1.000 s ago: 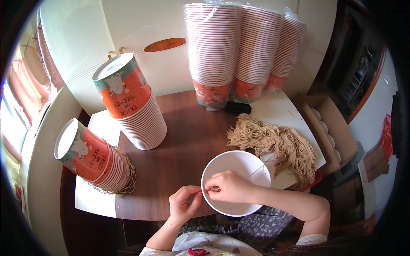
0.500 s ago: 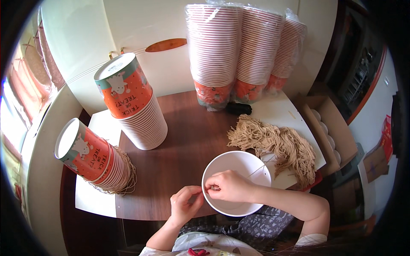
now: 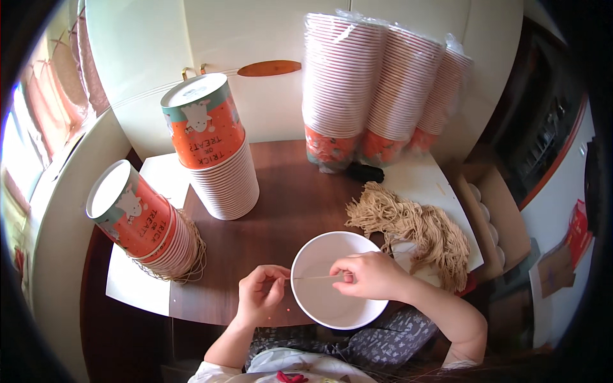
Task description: The person is threading twine through pre-drilled holes in paper buckets to prepare them for handle attachment or packaging.
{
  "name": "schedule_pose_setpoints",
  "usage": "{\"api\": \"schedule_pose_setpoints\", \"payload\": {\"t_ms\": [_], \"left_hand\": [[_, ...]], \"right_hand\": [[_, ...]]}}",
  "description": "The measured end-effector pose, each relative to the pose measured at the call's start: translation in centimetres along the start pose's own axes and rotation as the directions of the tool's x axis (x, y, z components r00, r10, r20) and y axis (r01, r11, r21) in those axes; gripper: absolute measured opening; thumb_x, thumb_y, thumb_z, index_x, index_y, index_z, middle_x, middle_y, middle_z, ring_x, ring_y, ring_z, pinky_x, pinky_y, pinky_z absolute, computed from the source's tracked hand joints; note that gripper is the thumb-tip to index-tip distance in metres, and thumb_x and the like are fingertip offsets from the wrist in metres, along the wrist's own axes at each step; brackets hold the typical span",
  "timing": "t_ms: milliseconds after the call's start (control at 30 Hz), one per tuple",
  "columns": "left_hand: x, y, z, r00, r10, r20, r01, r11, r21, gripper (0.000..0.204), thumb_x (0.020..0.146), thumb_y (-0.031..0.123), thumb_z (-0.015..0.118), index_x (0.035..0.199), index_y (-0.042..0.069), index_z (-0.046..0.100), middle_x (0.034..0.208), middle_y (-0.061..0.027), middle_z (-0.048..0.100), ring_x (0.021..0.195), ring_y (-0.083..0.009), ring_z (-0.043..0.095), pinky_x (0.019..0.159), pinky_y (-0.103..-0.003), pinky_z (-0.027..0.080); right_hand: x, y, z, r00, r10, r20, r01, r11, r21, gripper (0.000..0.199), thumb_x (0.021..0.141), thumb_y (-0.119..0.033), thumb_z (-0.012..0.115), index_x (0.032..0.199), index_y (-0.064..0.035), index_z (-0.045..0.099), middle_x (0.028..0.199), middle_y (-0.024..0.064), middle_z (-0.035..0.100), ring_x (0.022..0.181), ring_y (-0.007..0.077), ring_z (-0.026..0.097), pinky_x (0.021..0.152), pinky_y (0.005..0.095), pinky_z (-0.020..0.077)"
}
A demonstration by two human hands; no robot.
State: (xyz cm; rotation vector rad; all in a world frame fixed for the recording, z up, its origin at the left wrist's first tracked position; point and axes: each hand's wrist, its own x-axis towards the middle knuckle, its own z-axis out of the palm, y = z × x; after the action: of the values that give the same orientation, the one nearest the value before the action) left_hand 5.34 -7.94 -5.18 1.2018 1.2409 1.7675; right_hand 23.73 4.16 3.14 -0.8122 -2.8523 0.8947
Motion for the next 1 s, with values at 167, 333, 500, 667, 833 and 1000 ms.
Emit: {"api": "schedule_pose_setpoints", "payload": {"t_ms": [167, 333, 500, 667, 833, 1000], "left_hand": [[0.4, 0.2, -0.5, 0.996, -0.087, 0.030, 0.088, 0.995, -0.045, 0.004, 0.088, -0.001, 0.042, 0.091, -0.003, 0.042, 0.093, -0.0163, 0.060, 0.085, -0.0165, 0.059, 0.074, -0.028, 0.050], [0.4, -0.3, -2.5, 0.985, -0.155, -0.075, 0.139, 0.973, -0.186, 0.002, 0.091, 0.004, 0.037, 0.091, 0.002, 0.038, 0.093, -0.0168, 0.060, 0.080, -0.0190, 0.061, 0.071, -0.029, 0.051], [0.8, -0.7, -2.6, 0.978, -0.159, -0.132, 0.122, 0.960, -0.250, 0.002, 0.091, 0.007, 0.039, 0.090, 0.005, 0.039, 0.087, -0.0159, 0.061, 0.072, -0.0185, 0.063, 0.061, -0.027, 0.052], [0.6, -0.1, -3.2, 0.971, -0.220, -0.092, 0.182, 0.933, -0.311, 0.005, 0.092, 0.009, 0.040, 0.090, 0.004, 0.040, 0.090, -0.0163, 0.061, 0.076, -0.0188, 0.062, 0.064, -0.026, 0.050], [0.6, 0.8, -3.7, 0.976, -0.162, -0.147, 0.125, 0.965, -0.232, 0.004, 0.091, 0.010, 0.042, 0.090, 0.006, 0.041, 0.090, -0.0121, 0.061, 0.077, -0.0146, 0.061, 0.061, -0.021, 0.047], [1.6, 3.4, -3.8, 0.997, -0.064, -0.049, 0.058, 0.993, -0.106, 0.001, 0.089, 0.005, 0.045, 0.088, 0.005, 0.045, 0.092, -0.0067, 0.059, 0.072, -0.0048, 0.051, 0.058, -0.016, 0.041]], "right_hand": [[-1.2, 0.6, -1.1, 0.996, -0.044, -0.073, 0.031, 0.986, -0.163, 0.018, 0.075, -0.023, 0.058, 0.088, -0.0113, 0.060, 0.077, 0.0057, 0.063, 0.069, 0.0212, 0.062, 0.060, 0.0325, 0.0489], [-2.5, 3.1, -4.5, 0.993, -0.012, -0.117, -0.002, 0.993, -0.121, 0.014, 0.077, -0.019, 0.059, 0.085, -0.0084, 0.063, 0.080, 0.0091, 0.063, 0.071, 0.0235, 0.062, 0.065, 0.0333, 0.0492], [-2.8, 3.7, -7.3, 0.960, 0.036, -0.277, 0.001, 0.991, 0.133, 0.012, 0.079, -0.012, 0.061, 0.085, -0.0016, 0.062, 0.072, 0.0076, 0.061, 0.064, 0.0143, 0.057, 0.058, 0.0265, 0.0453], [-0.9, -0.5, -6.6, 0.923, -0.148, -0.354, 0.201, 0.973, 0.117, 0.011, 0.078, -0.011, 0.062, 0.083, -0.0013, 0.062, 0.069, 0.0063, 0.059, 0.058, 0.0132, 0.056, 0.054, 0.0259, 0.0452], [0.7, -3.8, -4.0, 0.948, -0.211, -0.238, 0.201, 0.977, -0.067, 0.022, 0.076, -0.027, 0.062, 0.092, -0.0118, 0.059, 0.070, 0.0029, 0.058, 0.058, 0.0164, 0.057, 0.053, 0.0294, 0.0462], [3.6, -4.3, -1.4, 0.941, -0.285, -0.184, 0.285, 0.958, -0.027, 0.025, 0.073, -0.023, 0.066, 0.093, -0.0093, 0.062, 0.068, 0.0052, 0.057, 0.056, 0.0135, 0.055, 0.054, 0.0264, 0.0455]]}}
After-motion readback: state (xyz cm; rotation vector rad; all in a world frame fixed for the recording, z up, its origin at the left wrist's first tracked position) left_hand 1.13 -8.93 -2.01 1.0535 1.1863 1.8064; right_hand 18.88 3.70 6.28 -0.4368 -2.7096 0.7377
